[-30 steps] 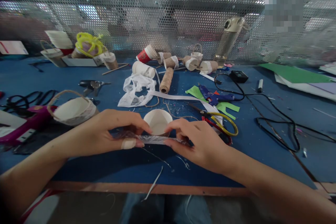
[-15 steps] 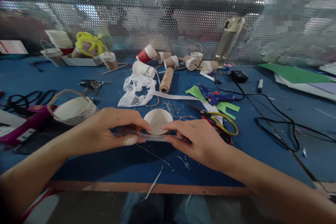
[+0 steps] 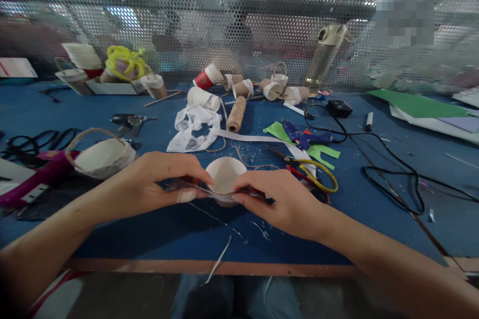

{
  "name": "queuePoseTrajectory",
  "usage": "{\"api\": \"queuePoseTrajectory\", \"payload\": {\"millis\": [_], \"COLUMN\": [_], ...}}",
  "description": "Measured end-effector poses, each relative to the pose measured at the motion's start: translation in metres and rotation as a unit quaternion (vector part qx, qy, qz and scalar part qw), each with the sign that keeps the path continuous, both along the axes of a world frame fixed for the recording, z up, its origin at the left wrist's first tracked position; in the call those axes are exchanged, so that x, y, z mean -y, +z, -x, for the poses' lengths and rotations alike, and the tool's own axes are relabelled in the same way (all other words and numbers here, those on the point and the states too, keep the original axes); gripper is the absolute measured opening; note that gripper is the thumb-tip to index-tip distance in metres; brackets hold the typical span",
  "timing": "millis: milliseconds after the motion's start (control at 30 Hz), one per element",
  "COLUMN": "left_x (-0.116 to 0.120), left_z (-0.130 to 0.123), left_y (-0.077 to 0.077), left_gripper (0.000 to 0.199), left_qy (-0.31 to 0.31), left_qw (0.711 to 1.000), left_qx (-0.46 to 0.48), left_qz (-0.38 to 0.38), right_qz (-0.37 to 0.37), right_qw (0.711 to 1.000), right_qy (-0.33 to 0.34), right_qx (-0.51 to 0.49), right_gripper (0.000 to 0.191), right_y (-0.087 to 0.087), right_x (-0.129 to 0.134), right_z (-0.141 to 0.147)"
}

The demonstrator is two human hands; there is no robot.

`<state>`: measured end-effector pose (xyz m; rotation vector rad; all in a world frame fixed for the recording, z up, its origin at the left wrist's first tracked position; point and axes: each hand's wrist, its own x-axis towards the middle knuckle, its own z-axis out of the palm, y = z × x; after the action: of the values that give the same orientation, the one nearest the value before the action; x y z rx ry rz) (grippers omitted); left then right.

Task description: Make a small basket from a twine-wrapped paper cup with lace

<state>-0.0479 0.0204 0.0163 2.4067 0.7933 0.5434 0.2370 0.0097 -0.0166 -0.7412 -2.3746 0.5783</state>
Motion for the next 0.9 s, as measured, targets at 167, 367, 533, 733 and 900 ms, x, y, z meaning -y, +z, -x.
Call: {"api": "queuePoseTrajectory", "payload": {"millis": [167, 367, 533, 733, 900], "left_x": [0.003, 0.007, 0.006, 0.007, 0.005], "left_z": [-0.001, 0.000, -0.001, -0.003, -0.002], "left_y": [0.003, 0.004, 0.004, 0.003, 0.002], "left_gripper": [0.018, 0.015, 0.016, 0.012, 0.009], "left_qy": [-0.017, -0.016, -0.006, 0.014, 0.008], "left_qw": [0.999, 0.994, 0.990, 0.990, 0.988], "left_qx": [0.043, 0.087, 0.119, 0.106, 0.108], "left_qz": [0.026, 0.059, 0.075, 0.094, 0.106], "right_qz": [0.099, 0.227, 0.356, 0.428, 0.389], "right_qw": [0.994, 0.968, 0.922, 0.886, 0.907], "right_qy": [0.011, 0.034, 0.041, 0.040, 0.023], "right_qx": [-0.048, -0.096, -0.148, -0.174, -0.158], "right_gripper": [0.004, 0.004, 0.012, 0.023, 0.026], "right_y": [0.004, 0.004, 0.003, -0.001, 0.003], "right_x": [0.002, 0.002, 0.002, 0.001, 0.001], "right_z": [-0.004, -0.007, -0.009, -0.011, -0.008]}}
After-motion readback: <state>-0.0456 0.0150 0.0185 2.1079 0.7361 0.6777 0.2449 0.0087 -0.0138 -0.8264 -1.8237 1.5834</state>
